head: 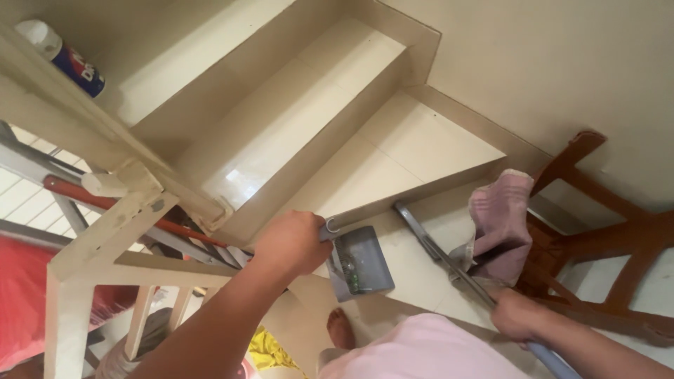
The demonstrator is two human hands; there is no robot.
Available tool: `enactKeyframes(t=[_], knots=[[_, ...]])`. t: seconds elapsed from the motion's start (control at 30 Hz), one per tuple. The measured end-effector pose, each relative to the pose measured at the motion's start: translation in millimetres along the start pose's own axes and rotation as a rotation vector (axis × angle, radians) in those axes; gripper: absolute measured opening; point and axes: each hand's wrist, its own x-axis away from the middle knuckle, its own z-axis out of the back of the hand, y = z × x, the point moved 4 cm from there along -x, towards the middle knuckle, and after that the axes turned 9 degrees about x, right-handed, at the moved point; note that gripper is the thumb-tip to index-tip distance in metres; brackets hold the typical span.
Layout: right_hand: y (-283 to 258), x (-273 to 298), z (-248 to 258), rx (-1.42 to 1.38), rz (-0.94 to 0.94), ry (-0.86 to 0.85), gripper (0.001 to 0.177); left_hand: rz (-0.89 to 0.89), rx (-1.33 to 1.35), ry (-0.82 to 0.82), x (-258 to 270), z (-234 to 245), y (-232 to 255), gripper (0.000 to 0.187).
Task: Sweeping dust and debris from the stairs into a dustpan using a broom.
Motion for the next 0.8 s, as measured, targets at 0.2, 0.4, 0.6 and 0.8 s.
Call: enactKeyframes(t=[0.2, 0.4, 0.6, 0.8], knots=[[-27, -51, -30, 0.312, 0.233, 0.071, 0.04, -0.026, -0.006, -0.008, -5, -3, 5, 0.026], [-24, -58, -53, -0.003, 0.275, 0.021, 0.05, 0.007, -0.007, -0.004, -6, 1, 10, 0.025], [-21, -6, -14, -0.102, 0.058, -0.216, 0.072, -0.036, -0.006, 0.024, -11, -1, 11, 0.027], [-8, 25, 6, -0.249, 0.031, -0.247, 0.063, -0.032, -0.013, 0.005, -10, 1, 15, 0.027]])
